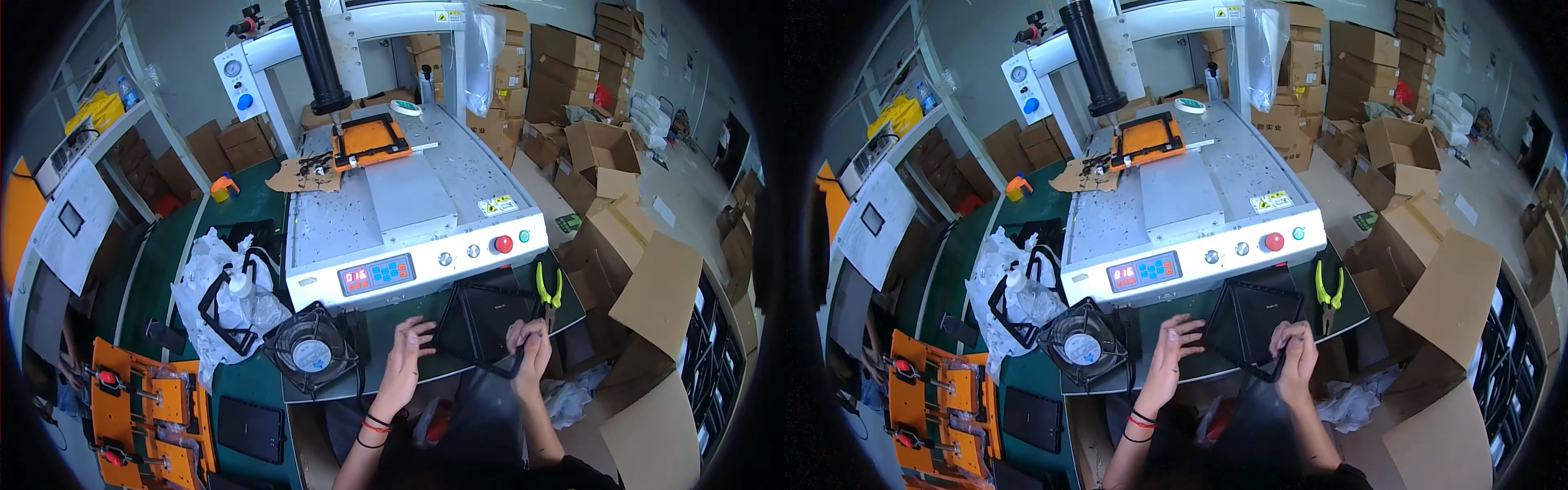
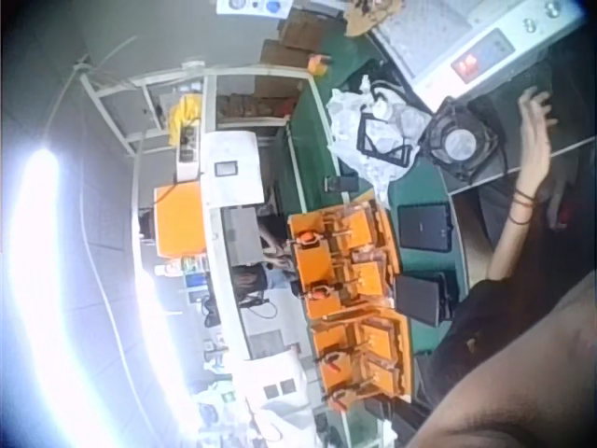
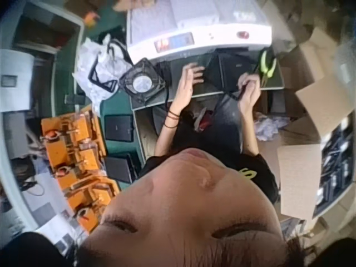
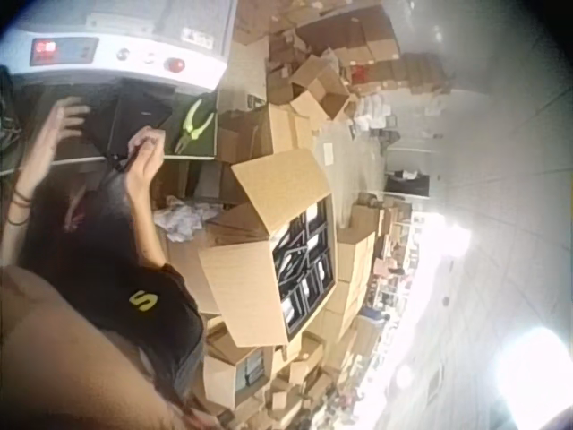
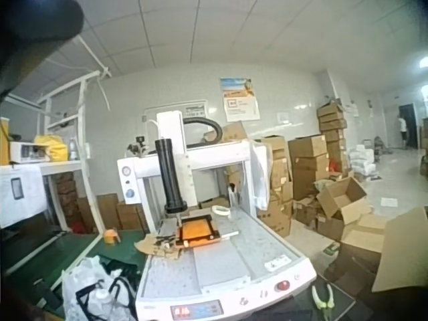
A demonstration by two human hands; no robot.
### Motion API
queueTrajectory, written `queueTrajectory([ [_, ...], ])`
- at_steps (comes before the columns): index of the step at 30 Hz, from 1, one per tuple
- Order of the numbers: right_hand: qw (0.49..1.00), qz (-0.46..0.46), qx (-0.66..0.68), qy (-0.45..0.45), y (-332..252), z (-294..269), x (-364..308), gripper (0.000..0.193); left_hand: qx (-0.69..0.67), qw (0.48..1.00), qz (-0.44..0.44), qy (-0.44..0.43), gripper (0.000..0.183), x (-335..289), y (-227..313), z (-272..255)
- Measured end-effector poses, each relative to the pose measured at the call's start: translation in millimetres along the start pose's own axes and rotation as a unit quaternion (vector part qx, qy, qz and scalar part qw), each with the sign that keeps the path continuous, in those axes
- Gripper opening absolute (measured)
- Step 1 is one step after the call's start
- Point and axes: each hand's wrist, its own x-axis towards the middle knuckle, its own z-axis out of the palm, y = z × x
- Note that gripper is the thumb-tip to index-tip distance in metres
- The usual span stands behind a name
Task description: The person unpacks black rectangular electronic devices from a cardboard box and places them on a workbench. They then use a manual press tool to attach black frames to the devices, repeating the process for multiple units. The person stacks the finished devices on the table.
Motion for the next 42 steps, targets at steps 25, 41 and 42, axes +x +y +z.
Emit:
queueTrajectory([
  [25, 0.916, -0.174, -0.249, -0.262, 4.8, 4.8, -32.8, 0.043, -0.351, 0.924, -0.041, 0.148, 0.026, 13.4, -27.2, -27.8],
  [41, 0.935, -0.119, -0.227, -0.247, -16.6, 11.0, -51.9, 0.022, -0.351, 0.924, -0.054, 0.142, 0.023, 13.3, -24.6, -26.0],
  [42, 0.936, -0.117, -0.222, -0.247, -16.8, 11.8, -53.0, 0.022, -0.353, 0.923, -0.052, 0.142, 0.023, 13.6, -24.6, -25.8],
])
